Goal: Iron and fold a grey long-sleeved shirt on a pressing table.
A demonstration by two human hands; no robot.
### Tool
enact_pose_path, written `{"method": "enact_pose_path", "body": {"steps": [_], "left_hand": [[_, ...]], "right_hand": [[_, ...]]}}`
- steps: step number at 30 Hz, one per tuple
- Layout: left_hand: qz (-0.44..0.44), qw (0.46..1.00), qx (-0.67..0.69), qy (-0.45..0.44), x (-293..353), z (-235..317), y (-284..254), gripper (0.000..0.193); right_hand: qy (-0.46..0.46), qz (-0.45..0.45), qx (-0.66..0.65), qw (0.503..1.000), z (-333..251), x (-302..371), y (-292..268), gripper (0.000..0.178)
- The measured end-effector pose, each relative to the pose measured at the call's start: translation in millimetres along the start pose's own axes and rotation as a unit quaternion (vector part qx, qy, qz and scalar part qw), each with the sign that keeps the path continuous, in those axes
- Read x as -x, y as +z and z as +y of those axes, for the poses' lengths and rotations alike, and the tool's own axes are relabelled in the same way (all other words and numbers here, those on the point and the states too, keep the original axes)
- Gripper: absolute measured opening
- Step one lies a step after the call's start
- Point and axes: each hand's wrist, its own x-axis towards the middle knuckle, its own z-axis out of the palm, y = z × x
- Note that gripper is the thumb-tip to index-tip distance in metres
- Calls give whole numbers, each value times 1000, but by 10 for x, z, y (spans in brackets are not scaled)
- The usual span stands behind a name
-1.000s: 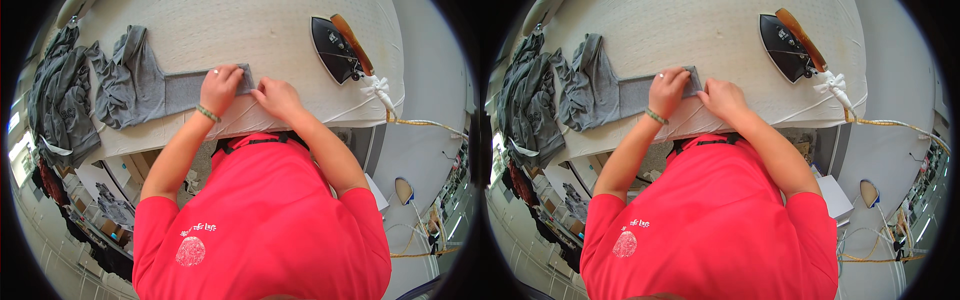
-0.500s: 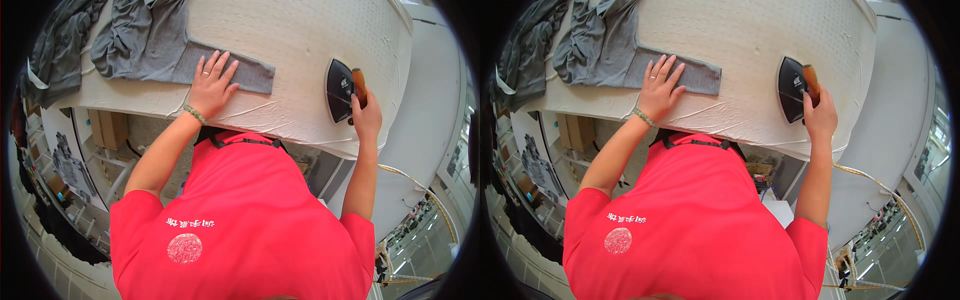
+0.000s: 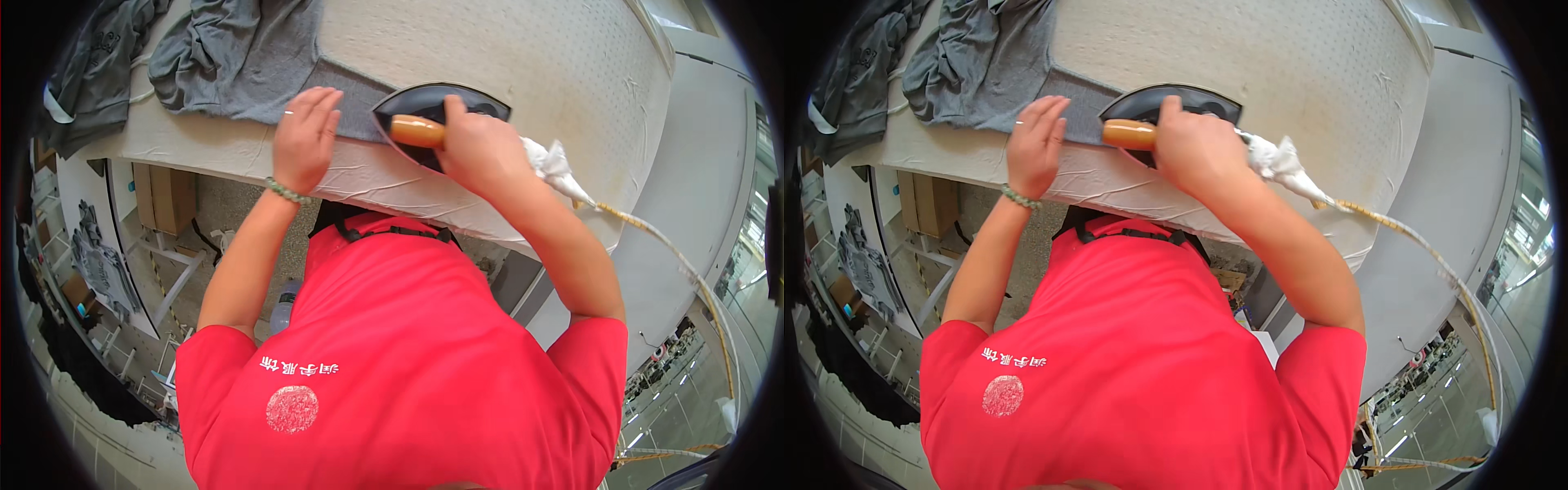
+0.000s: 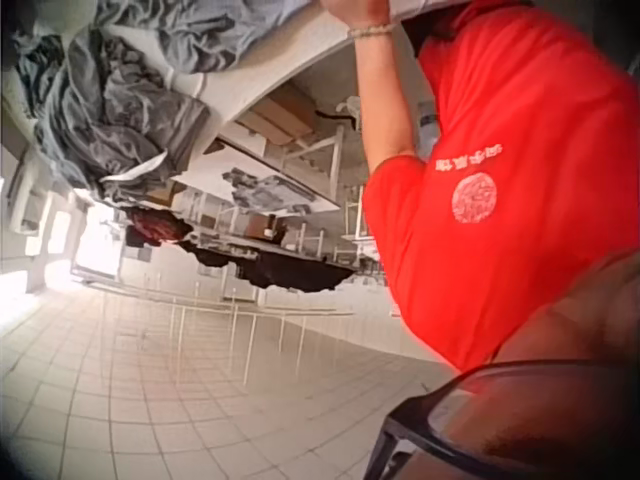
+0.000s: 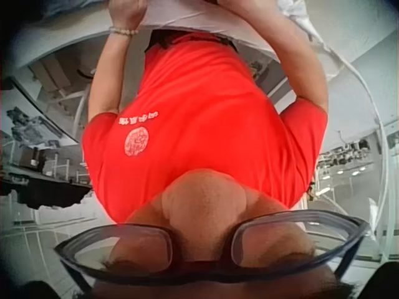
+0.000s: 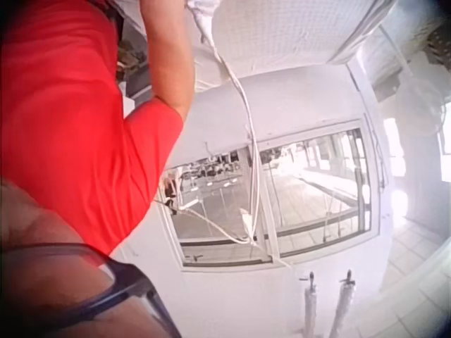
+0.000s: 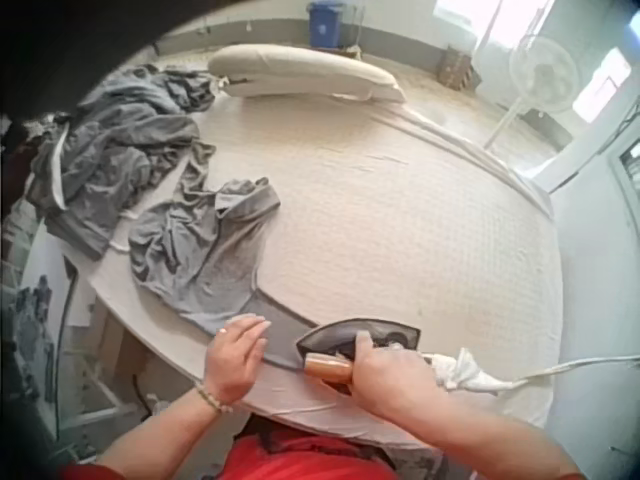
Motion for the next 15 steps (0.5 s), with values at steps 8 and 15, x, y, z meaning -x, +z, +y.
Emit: {"method": "enact_pose_path", "body": {"steps": [8,15], "left_hand": [[-50,995,-1,82,-90,220,393,35],[-35,992,-112,56,-135,36,342,44]], "right_hand": [[7,7,17,1000,385,17,228,45],[32,100,-23,994,635,98,238,38]]}}
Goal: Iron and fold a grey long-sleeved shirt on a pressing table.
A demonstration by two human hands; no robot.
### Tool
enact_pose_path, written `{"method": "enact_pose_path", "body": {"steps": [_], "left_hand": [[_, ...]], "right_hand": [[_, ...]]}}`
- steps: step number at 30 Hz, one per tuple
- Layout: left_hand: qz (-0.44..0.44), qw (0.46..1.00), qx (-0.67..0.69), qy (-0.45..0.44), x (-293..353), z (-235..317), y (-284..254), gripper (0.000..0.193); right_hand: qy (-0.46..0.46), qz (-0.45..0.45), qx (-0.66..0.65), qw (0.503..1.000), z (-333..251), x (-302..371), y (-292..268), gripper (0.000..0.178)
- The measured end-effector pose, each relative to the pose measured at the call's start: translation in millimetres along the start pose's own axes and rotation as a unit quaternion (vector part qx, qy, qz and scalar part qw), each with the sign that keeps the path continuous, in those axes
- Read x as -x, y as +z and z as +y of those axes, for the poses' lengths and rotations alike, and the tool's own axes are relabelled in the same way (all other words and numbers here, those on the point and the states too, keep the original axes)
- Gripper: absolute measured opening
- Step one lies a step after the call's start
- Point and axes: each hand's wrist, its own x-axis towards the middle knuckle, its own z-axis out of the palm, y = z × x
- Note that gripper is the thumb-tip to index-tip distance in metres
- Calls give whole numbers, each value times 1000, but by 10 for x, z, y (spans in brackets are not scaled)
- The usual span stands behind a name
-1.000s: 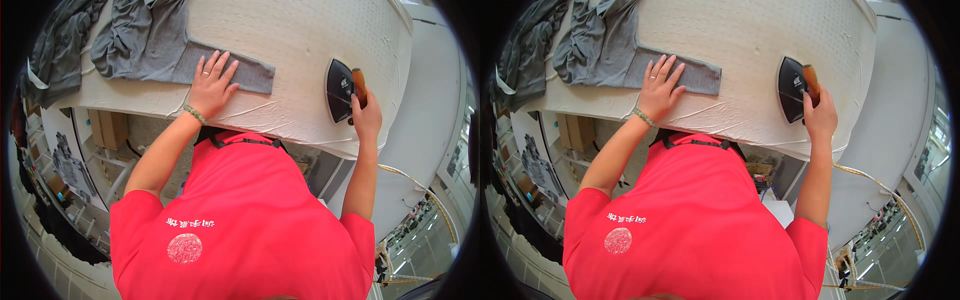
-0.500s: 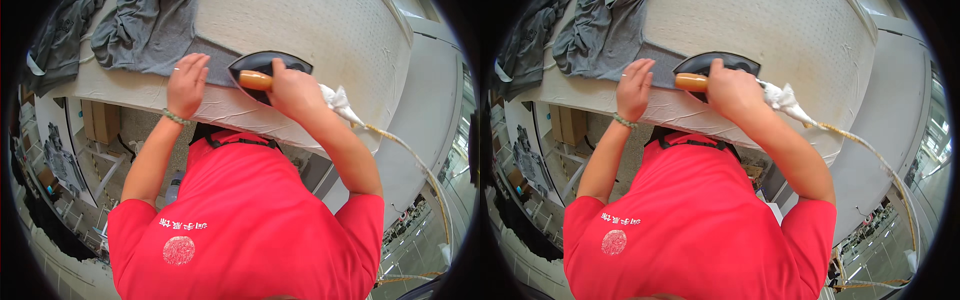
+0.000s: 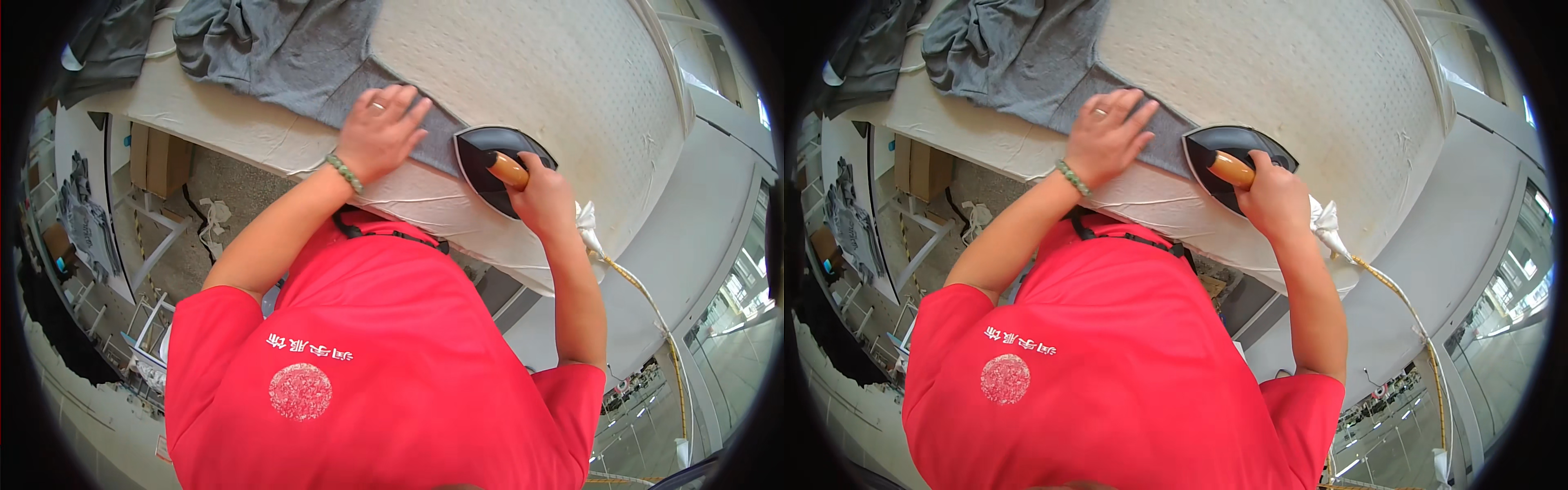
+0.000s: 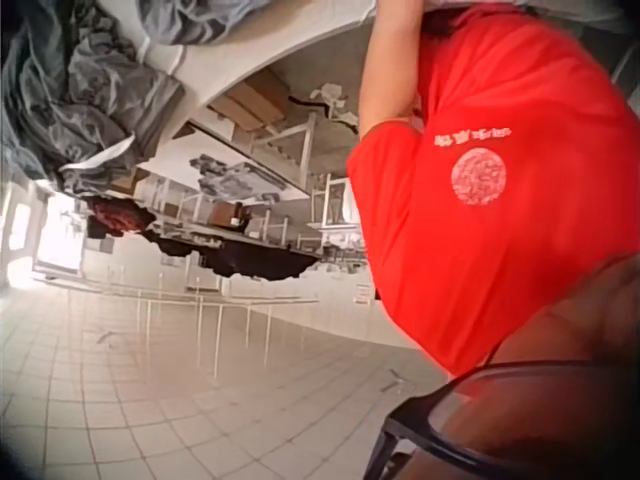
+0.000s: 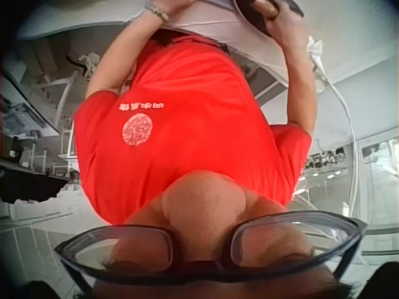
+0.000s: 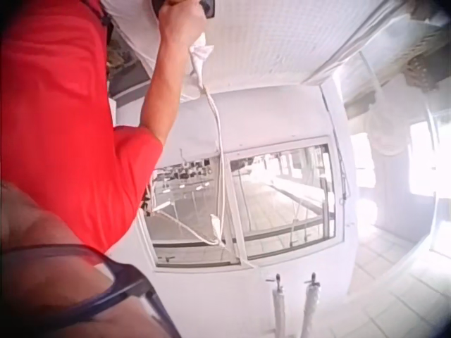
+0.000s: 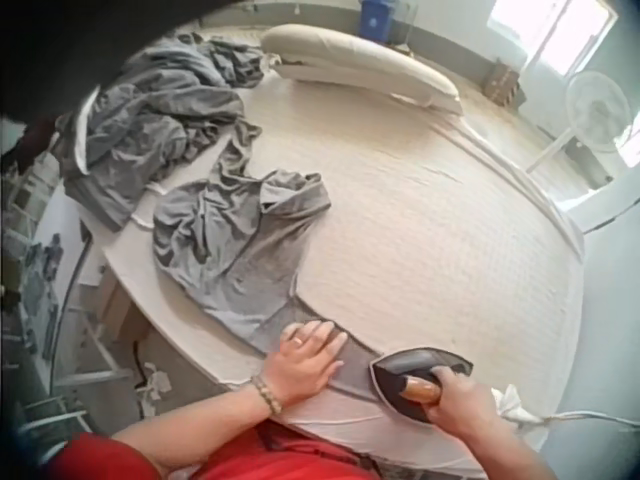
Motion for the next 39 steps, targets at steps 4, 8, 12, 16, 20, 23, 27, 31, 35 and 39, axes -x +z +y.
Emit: {"method": "enact_pose_path", "body": {"steps": [4,8,12,16,20,23,27,31,35,39], "left_hand": [[-5,997,-69,-26,-2,-344,-134,48],[-21,994,-91,-53,77,-425,-213,53],[-48,993,-83,-68,406,-447,-398,57],[-92,992,-42,-77,846,-443,-623,58],[-101,991,18,-82,1041,-435,-811,53],[-50,991,90,-90,900,-675,-847,46],[63,978,190,-54,-8,-1045,-868,26],[-156,977,142,22,-821,-1325,-543,15],[-329,940,77,44,-1137,-1510,-567,12],[-282,955,74,51,-966,-1562,-425,11]], "right_hand": [[-36,-11,15,999,-366,-329,-48,35],[-46,-42,36,997,-838,-728,-130,33],[-80,-52,49,994,-1150,-1048,-188,31],[-216,-65,83,971,-1383,-1280,-270,29],[-306,-144,163,927,-1674,-1440,-380,30],[-304,-153,189,921,-1814,-1477,-373,40],[-251,-121,167,946,-1609,-1297,-357,54],[-208,-133,168,954,-1222,-1176,-337,64],[-171,-108,133,970,-1064,-1051,-300,63],[-194,-92,121,969,-1187,-1139,-272,60]]}}
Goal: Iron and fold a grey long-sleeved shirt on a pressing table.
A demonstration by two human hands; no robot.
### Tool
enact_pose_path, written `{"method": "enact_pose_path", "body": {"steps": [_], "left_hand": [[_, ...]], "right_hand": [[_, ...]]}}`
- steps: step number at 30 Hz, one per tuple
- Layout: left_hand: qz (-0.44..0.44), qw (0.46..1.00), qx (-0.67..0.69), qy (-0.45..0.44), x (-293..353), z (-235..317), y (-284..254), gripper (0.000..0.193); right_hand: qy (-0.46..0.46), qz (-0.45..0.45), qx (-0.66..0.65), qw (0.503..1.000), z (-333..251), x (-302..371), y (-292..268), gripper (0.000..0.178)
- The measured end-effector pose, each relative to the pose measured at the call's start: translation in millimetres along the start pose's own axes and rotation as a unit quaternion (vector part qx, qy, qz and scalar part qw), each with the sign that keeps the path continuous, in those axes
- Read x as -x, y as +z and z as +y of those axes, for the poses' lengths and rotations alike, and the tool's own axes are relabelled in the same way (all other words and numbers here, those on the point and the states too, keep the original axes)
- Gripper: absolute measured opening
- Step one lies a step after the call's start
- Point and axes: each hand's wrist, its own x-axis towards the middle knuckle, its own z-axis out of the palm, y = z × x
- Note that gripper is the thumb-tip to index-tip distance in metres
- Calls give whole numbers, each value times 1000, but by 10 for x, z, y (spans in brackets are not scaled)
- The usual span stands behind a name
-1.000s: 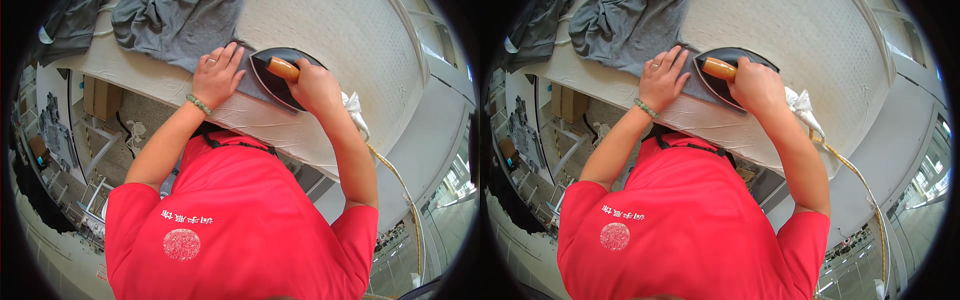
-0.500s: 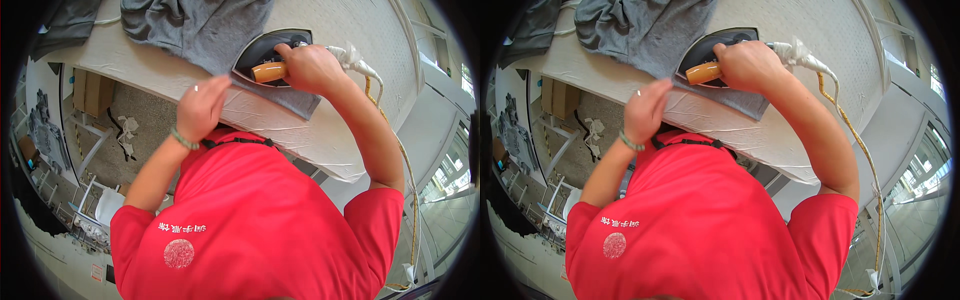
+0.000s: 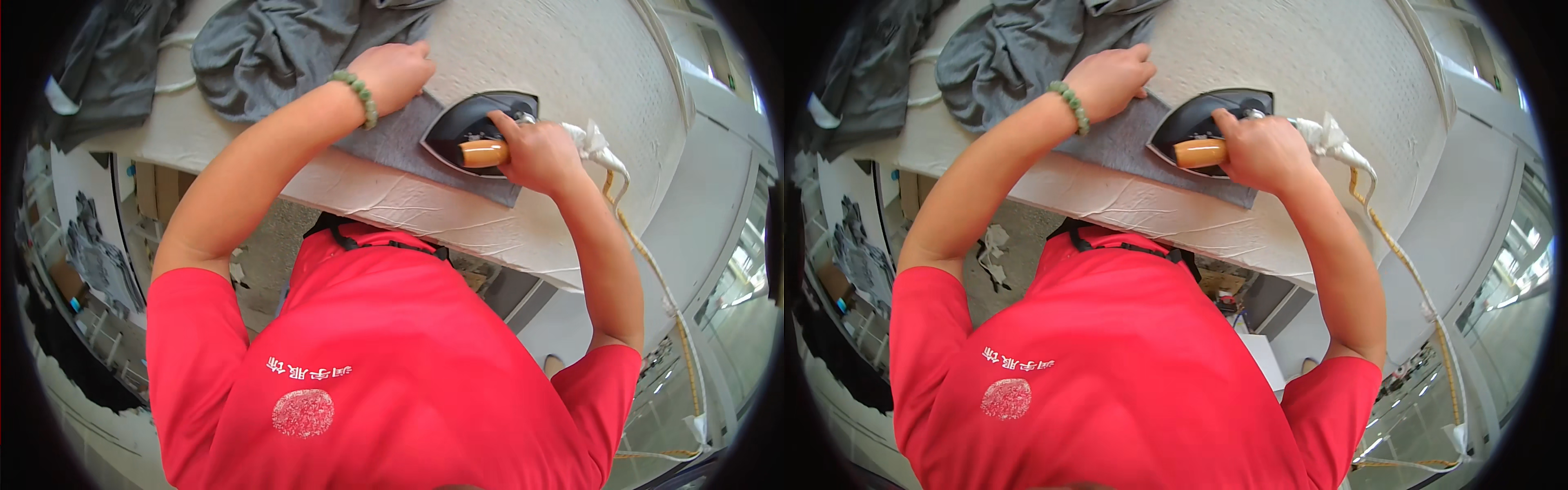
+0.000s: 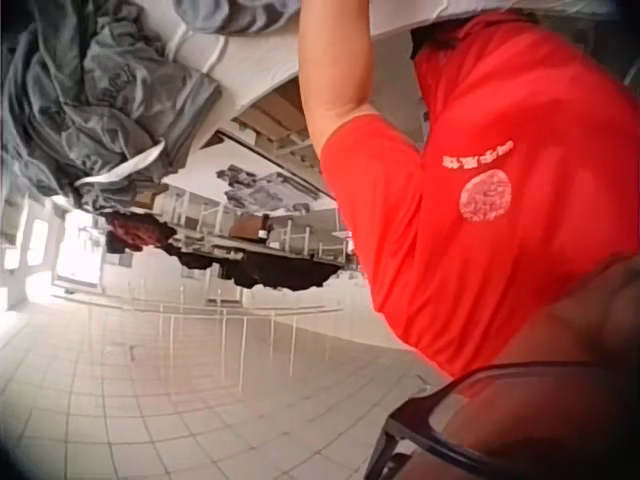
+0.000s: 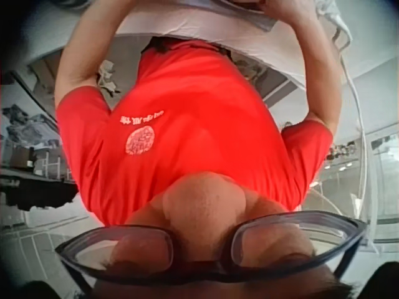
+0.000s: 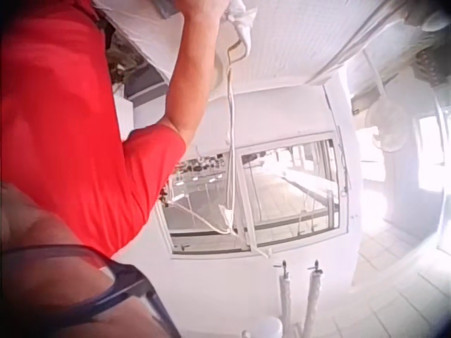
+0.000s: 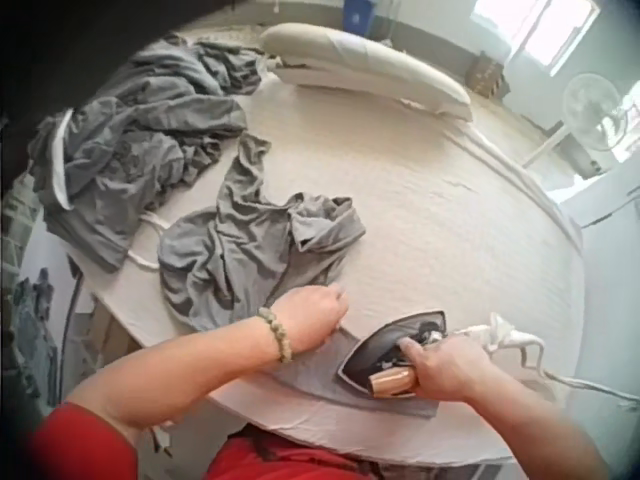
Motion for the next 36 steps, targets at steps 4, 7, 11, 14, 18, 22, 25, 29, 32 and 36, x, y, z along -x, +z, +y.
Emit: {"method": "enact_pose_path", "body": {"steps": [4,7,11,14,18,22,25,29,32,36], "left_hand": [[145,987,72,-2,120,-9,-9,14],[246,939,222,-96,369,258,-275,15],[169,779,581,-164,1067,1068,-1105,10],[41,864,480,146,1363,1465,-1605,22],[-9,844,446,298,1318,1864,-1798,42],[88,889,282,349,1219,2186,-1726,43],[138,893,168,394,1022,2376,-1599,46],[174,883,-33,435,963,2641,-1455,51],[235,832,-175,471,882,2987,-1406,57],[288,863,-75,409,780,3032,-1224,52]], "right_hand": [[-17,-26,6,999,-292,-287,-181,46],[-12,-9,-21,1000,-398,-456,-287,37],[25,37,-67,997,-410,-507,-216,31],[20,10,-76,997,-634,-400,-225,30],[-4,-73,-83,994,-911,-136,-177,30],[107,-57,-113,986,-691,191,144,34],[295,19,-131,946,-113,765,476,41],[392,67,-236,887,529,1480,762,41],[361,141,-191,902,973,1843,1015,41],[360,190,-161,899,1446,2050,1304,41]]}}
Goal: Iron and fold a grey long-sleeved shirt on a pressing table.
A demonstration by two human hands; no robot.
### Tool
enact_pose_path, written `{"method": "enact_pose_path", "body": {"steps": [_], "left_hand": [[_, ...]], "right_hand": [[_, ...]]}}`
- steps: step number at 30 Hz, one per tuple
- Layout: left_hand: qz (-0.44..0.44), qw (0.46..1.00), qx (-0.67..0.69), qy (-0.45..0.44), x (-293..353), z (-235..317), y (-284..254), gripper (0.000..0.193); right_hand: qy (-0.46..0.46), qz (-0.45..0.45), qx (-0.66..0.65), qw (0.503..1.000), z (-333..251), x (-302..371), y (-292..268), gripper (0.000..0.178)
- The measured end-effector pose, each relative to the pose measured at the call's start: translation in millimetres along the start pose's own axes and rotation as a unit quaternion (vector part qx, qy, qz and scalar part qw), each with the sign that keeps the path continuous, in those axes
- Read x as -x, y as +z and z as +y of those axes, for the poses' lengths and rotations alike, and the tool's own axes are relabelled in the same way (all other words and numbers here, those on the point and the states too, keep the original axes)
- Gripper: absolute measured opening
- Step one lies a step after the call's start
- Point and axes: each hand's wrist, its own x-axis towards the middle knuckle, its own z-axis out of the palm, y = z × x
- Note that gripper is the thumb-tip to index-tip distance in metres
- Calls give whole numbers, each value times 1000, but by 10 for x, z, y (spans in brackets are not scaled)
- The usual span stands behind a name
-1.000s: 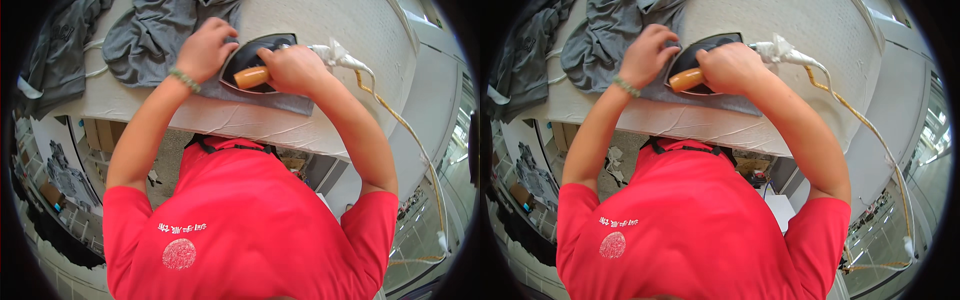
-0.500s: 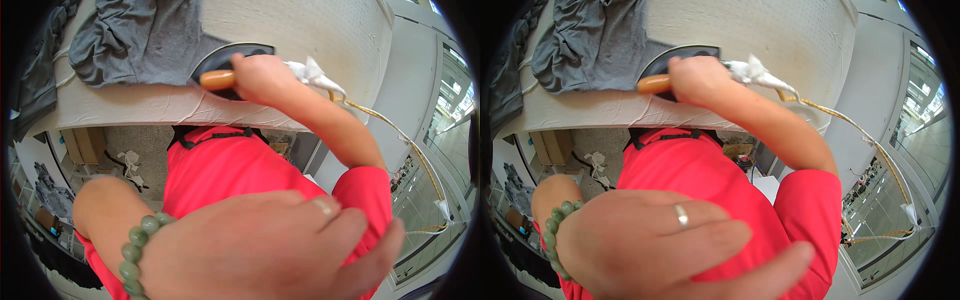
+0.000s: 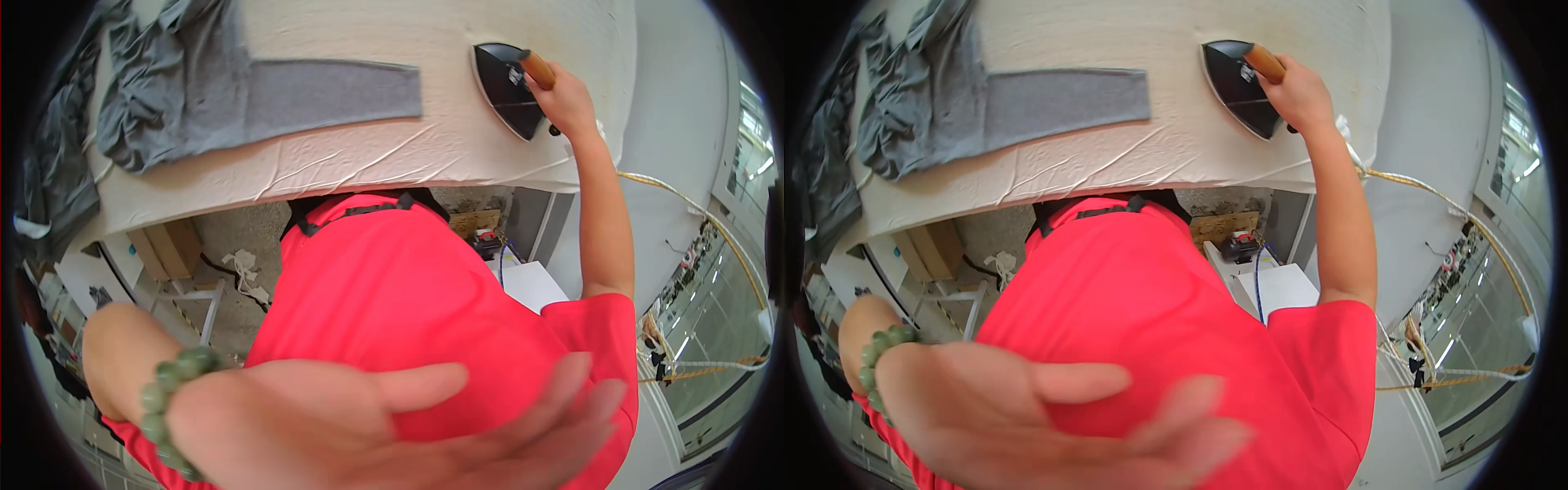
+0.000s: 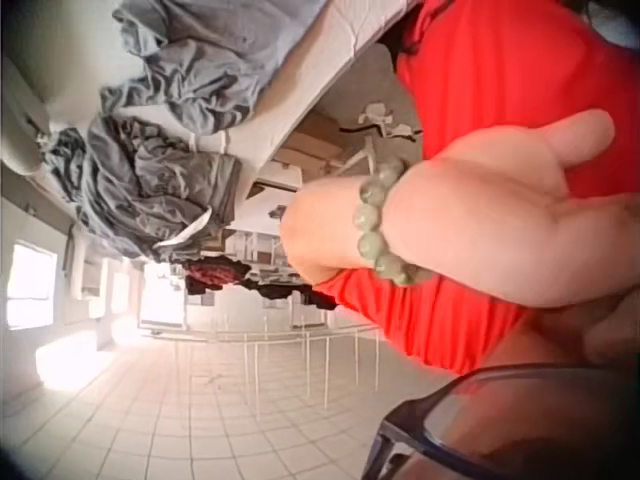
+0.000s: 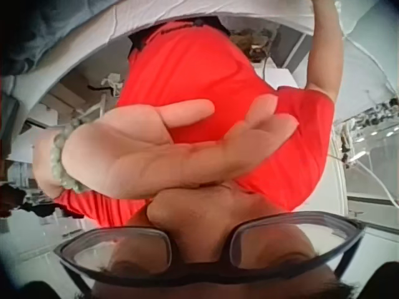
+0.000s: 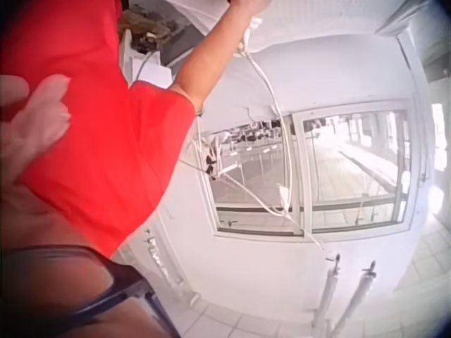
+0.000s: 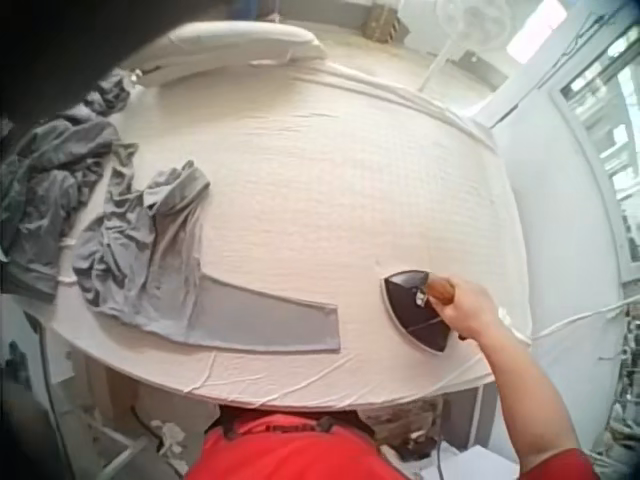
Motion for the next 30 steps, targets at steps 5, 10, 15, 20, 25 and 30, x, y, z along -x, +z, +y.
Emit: {"method": "enact_pose_path", "body": {"steps": [5,10,15,20,25,30], "left_hand": [[71,970,26,-230,238,-38,13,46],[149,882,-16,-447,576,-62,-286,41],[273,760,-46,-587,830,-24,-548,39],[436,299,256,-809,2726,-600,659,39],[536,179,300,-769,3167,-1387,768,36],[557,457,309,-621,1981,-1665,573,31]], "right_hand": [[17,-23,25,999,269,-180,-177,41],[16,43,-17,999,505,-377,-243,42],[35,54,-20,998,611,-697,-254,45],[50,44,-27,997,673,-598,-266,40],[54,58,-31,996,591,-569,-331,39],[83,56,-3,995,551,-495,-405,44]]}}
